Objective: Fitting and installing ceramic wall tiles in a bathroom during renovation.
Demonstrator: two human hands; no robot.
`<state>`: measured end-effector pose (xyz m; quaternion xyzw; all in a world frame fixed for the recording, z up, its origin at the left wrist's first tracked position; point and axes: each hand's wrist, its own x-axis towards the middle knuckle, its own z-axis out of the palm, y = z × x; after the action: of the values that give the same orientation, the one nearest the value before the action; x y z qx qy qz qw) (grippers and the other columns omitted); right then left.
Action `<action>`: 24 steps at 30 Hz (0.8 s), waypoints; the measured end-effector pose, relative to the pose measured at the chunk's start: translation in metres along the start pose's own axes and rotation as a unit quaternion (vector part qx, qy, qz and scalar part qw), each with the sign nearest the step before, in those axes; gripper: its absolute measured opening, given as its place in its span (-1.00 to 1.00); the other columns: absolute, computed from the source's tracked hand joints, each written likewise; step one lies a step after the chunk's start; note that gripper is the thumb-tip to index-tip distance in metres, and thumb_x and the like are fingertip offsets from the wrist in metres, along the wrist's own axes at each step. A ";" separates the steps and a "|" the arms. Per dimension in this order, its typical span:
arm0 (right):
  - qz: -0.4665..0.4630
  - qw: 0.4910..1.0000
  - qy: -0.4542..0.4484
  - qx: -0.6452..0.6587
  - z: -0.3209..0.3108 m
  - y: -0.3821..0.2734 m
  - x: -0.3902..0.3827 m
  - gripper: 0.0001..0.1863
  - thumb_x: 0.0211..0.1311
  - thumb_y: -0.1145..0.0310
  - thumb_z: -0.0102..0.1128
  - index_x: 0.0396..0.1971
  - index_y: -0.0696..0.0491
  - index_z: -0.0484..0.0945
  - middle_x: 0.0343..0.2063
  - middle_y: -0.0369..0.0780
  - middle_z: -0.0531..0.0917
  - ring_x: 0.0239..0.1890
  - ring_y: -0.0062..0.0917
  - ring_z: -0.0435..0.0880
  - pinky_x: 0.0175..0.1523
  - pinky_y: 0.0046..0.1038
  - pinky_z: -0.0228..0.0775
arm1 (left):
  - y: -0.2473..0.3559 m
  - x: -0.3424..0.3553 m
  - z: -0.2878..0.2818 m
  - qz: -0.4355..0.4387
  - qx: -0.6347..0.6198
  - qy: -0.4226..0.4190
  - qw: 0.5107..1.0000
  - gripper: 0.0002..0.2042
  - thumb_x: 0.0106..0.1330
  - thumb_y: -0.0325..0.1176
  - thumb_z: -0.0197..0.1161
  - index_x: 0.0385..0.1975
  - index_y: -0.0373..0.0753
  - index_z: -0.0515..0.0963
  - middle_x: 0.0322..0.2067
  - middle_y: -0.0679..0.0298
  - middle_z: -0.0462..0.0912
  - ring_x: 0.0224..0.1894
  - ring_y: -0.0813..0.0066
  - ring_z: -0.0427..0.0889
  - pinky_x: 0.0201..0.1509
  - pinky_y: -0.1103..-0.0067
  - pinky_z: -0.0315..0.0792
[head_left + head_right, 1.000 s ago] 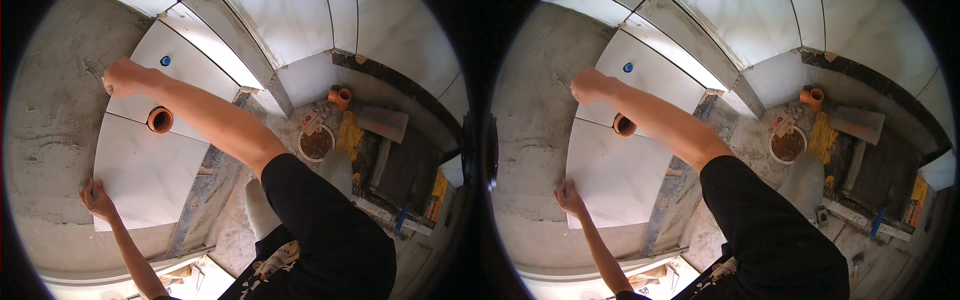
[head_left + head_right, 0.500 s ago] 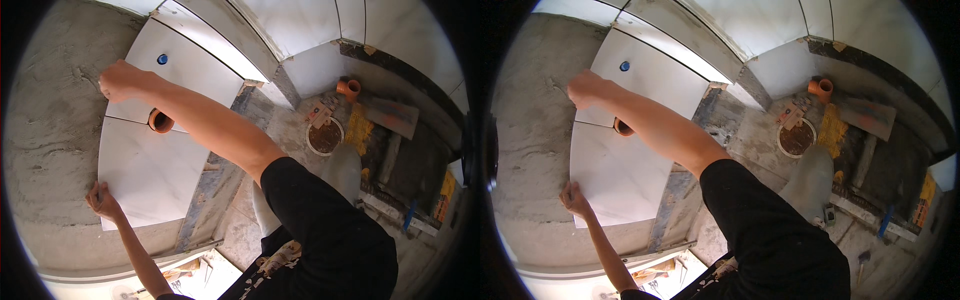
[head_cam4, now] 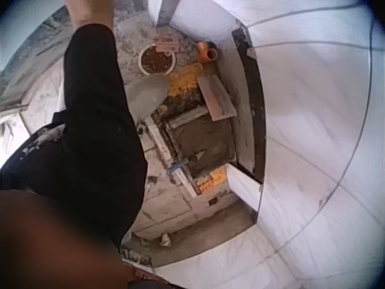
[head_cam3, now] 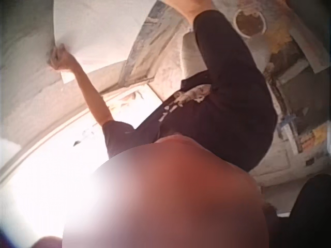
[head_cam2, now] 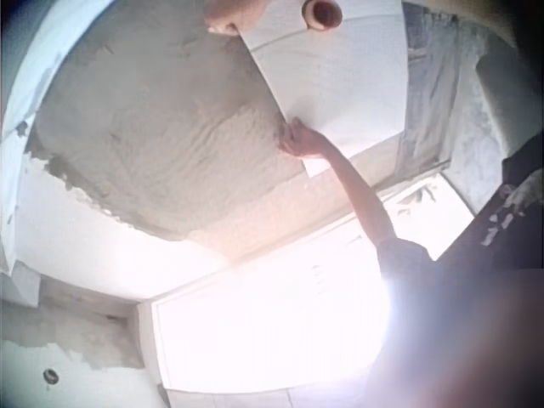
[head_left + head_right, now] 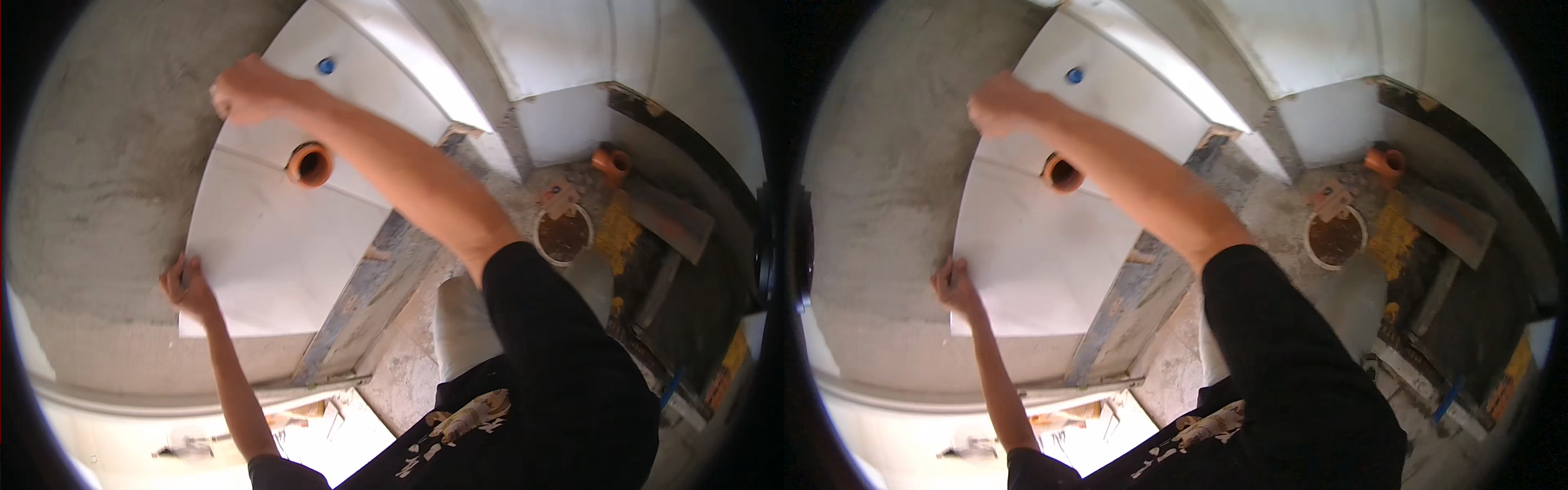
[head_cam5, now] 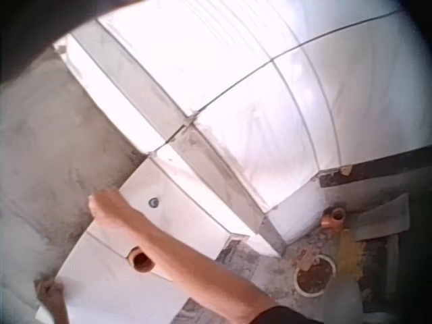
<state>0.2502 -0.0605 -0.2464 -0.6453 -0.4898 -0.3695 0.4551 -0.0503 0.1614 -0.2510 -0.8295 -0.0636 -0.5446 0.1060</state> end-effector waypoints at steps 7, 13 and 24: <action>0.017 0.998 -0.026 0.054 -0.001 -0.002 -0.002 -0.83 -0.02 0.41 0.03 -0.54 0.05 0.64 -0.49 -0.11 0.67 -0.37 -0.17 0.66 -0.25 -0.22 0.51 | 0.014 -0.001 -0.008 -0.081 -0.001 -0.030 0.996 -0.82 0.03 -0.41 0.47 -0.34 -0.13 0.68 -0.31 0.38 0.50 -0.24 0.43 0.52 -0.14 0.42 0.50; 0.053 0.996 -0.040 0.062 -0.018 -0.017 -0.001 -0.85 -0.01 0.48 0.05 -0.58 0.13 0.61 -0.51 -0.04 0.66 -0.39 -0.16 0.67 -0.26 -0.22 0.51 | 0.009 -0.001 -0.013 -0.063 0.012 -0.035 0.997 -0.81 0.01 -0.41 0.48 -0.35 -0.12 0.68 -0.34 0.40 0.52 -0.28 0.44 0.54 -0.16 0.43 0.53; 0.514 0.725 -0.373 -0.267 -0.027 -0.071 0.087 -0.81 0.08 0.55 0.09 -0.65 0.30 0.57 -0.52 0.10 0.64 -0.39 -0.15 0.69 -0.28 -0.22 0.53 | -0.022 0.001 -0.004 0.020 0.064 -0.019 0.998 -0.75 0.02 -0.22 0.52 -0.31 -0.10 0.71 -0.28 0.39 0.62 -0.29 0.53 0.61 -0.29 0.53 0.61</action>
<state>0.2023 -0.0527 -0.1414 -0.9789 -0.0944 0.0763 0.1643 -0.0583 0.1816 -0.2458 -0.8325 -0.0834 -0.5212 0.1684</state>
